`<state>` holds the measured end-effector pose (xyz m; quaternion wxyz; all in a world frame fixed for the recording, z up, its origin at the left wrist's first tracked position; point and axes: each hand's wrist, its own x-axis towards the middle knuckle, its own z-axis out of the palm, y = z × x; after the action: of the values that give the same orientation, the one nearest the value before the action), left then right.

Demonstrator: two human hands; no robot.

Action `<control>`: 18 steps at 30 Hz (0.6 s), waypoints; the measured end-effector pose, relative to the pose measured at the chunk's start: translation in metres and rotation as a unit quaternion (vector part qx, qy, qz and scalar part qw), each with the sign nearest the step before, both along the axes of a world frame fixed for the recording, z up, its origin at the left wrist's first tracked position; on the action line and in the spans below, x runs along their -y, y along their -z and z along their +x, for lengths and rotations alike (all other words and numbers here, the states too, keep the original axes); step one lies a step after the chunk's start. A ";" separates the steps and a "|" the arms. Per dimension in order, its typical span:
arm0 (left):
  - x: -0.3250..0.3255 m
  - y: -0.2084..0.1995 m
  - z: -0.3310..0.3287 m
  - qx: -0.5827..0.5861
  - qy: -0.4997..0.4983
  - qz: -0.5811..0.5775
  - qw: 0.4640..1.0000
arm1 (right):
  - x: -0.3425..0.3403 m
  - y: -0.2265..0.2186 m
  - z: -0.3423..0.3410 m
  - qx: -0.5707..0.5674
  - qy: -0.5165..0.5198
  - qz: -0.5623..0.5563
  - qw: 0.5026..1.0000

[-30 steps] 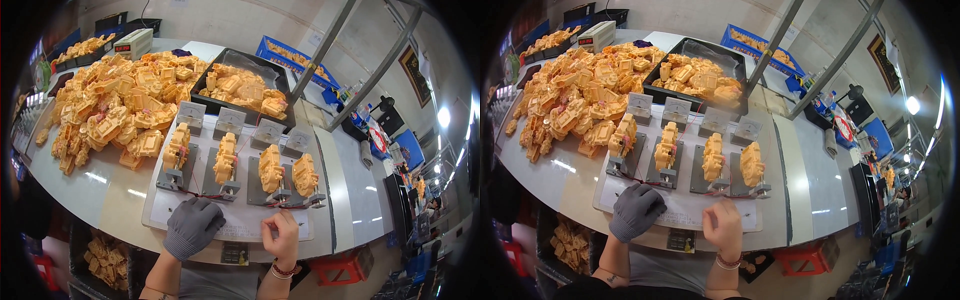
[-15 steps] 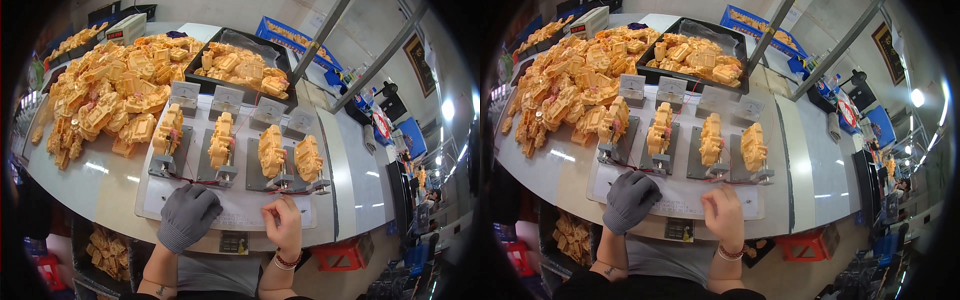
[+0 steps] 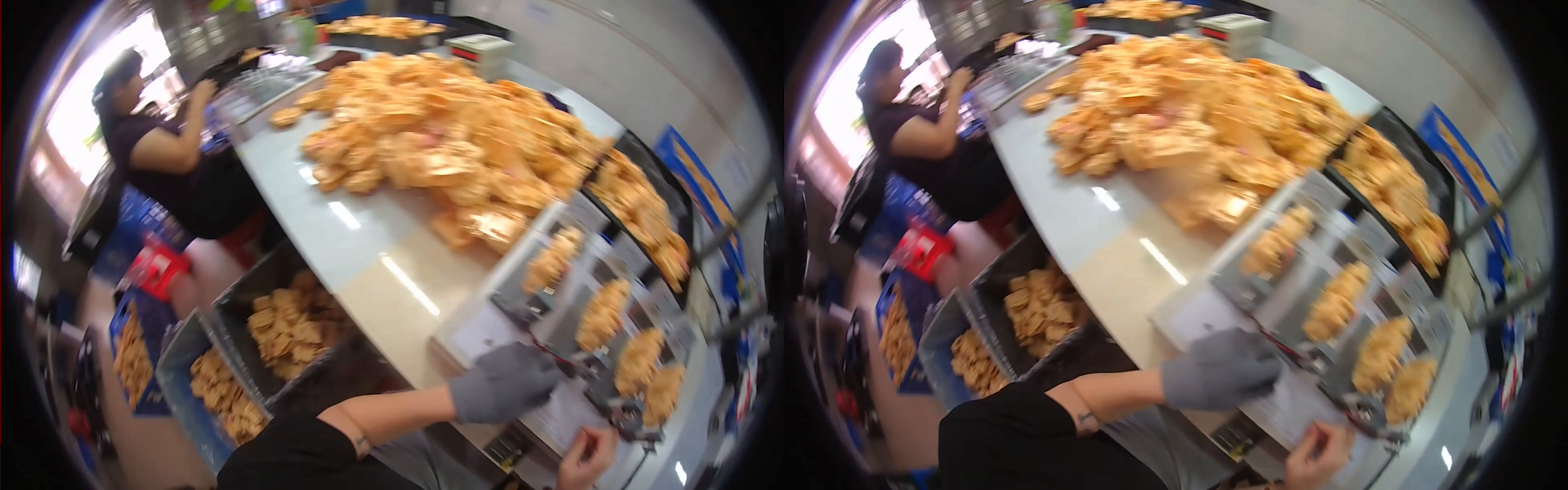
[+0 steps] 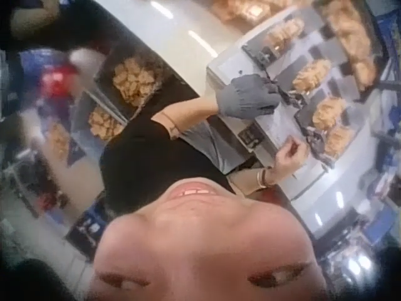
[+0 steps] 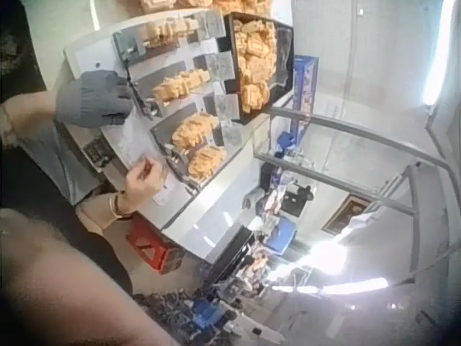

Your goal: The person assembles or tests plastic toy tank components by hand using a specialized fixture on a factory production line.

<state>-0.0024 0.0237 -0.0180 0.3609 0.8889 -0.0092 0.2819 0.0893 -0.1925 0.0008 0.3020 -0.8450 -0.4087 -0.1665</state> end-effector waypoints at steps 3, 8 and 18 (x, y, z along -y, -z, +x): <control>0.004 0.004 -0.001 -0.012 -0.004 0.017 1.000 | 0.004 0.004 -0.002 -0.034 0.018 -0.007 0.999; 0.004 0.005 0.004 -0.040 -0.014 0.009 0.999 | -0.003 -0.001 -0.002 -0.056 0.008 0.007 0.998; 0.002 0.002 0.000 -0.050 -0.008 0.018 0.999 | -0.004 0.003 0.000 -0.014 -0.002 0.010 1.000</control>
<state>-0.0024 0.0215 -0.0203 0.3428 0.9081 0.0107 0.2401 0.0895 -0.1885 -0.0025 0.3167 -0.8431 -0.4049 -0.1582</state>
